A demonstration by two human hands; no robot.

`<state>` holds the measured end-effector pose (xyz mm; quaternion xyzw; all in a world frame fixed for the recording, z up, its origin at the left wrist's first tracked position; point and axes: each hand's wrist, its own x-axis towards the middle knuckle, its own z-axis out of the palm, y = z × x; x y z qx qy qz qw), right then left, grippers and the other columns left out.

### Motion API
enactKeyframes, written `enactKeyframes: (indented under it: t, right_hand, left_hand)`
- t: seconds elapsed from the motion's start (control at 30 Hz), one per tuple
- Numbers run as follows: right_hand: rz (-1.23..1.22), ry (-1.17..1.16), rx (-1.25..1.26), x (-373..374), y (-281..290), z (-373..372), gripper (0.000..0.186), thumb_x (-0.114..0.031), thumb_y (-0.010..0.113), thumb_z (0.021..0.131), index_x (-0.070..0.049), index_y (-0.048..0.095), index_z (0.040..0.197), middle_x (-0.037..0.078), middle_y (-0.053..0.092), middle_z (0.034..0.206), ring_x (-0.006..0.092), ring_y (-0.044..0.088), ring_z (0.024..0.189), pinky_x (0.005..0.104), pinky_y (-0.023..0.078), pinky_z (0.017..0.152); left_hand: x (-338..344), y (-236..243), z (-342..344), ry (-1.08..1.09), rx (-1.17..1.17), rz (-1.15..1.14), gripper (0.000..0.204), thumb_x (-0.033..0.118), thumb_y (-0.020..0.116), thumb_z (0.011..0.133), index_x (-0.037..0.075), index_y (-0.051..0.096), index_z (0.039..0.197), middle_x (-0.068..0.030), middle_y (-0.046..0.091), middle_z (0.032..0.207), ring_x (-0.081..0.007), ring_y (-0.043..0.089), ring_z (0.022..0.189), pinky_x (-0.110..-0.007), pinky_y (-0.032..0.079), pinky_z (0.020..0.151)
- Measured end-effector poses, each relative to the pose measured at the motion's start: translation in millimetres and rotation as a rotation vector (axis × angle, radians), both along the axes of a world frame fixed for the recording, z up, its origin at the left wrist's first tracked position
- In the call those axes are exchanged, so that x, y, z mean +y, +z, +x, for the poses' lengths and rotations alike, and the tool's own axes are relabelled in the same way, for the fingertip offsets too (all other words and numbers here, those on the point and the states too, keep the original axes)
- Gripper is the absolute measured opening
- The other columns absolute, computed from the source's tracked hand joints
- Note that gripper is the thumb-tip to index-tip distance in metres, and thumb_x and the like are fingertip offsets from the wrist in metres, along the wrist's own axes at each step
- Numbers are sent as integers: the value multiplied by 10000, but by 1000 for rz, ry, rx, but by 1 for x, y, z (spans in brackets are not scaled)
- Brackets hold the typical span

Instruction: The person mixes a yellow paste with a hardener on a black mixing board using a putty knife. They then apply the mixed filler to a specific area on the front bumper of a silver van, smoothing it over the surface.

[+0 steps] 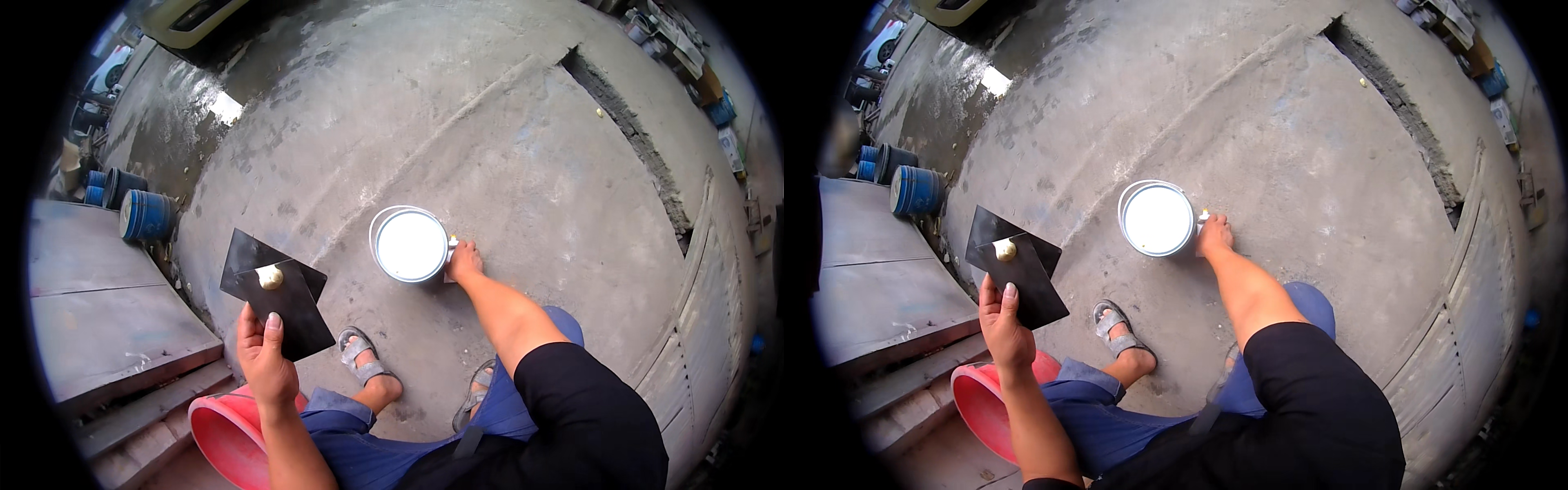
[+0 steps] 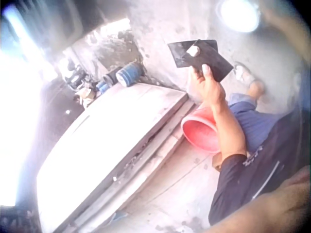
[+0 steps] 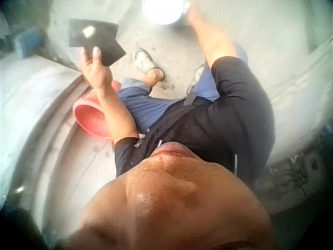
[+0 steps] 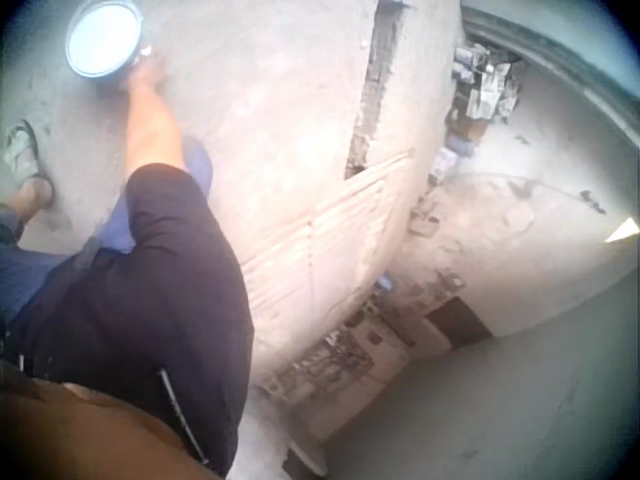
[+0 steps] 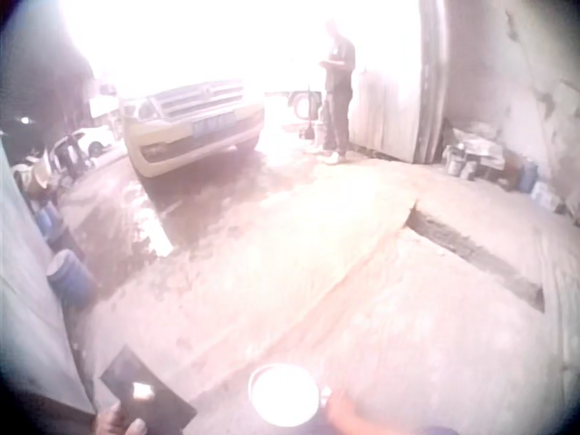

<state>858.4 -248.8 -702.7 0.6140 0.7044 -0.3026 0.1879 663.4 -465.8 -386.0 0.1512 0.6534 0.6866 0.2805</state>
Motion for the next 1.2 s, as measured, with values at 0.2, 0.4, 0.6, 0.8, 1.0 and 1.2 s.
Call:
enactKeyframes:
  t: [0.2,0.4,0.6,0.8,1.0,1.2]
  right_hand:
    - [-1,-92,19,-2,-10,5,663,-300,731,746,-27,387,1242,178,448,1266,329,482,1189,408,465,947]
    - [-5,-386,524,46,39,31,525,-185,654,709,-4,419,1142,185,595,1054,324,587,1015,396,478,861]
    - [-525,-524,1483,50,175,44,418,-63,566,807,-36,434,1202,102,584,1061,217,601,952,344,495,799]
    - [-244,-131,1283,12,245,44,363,-214,614,906,-24,455,1172,95,598,1085,146,568,986,290,456,862]
    - [-346,-207,1512,-11,238,35,334,-122,636,886,-13,472,1157,75,577,1052,120,568,959,264,476,845]
    - [-497,-276,1586,-13,249,36,262,-33,609,866,4,479,1090,124,568,1167,149,574,1007,309,470,903]
  left_hand:
    - [3,-2,2,-62,-1,-7,395,37,542,914,-25,453,1293,-96,585,1188,-145,554,1069,-279,413,950]
    - [26,-6,3,-145,0,6,401,44,540,919,-27,448,1303,-87,592,1170,-135,556,1053,-269,411,951]
    - [46,-21,7,-219,-3,14,394,28,524,921,-32,449,1303,-81,581,1177,-127,551,1045,-266,429,930]
    - [67,-26,17,-321,22,-20,409,22,516,924,-40,432,1320,-91,558,1228,-139,536,1075,-273,418,946]
    - [79,-29,27,-408,29,-21,395,30,519,923,-22,450,1309,-84,568,1220,-146,538,1090,-287,416,955]
    - [88,-38,40,-433,148,-90,351,16,509,921,-20,497,1270,-67,609,1153,-107,557,1013,-250,434,892]
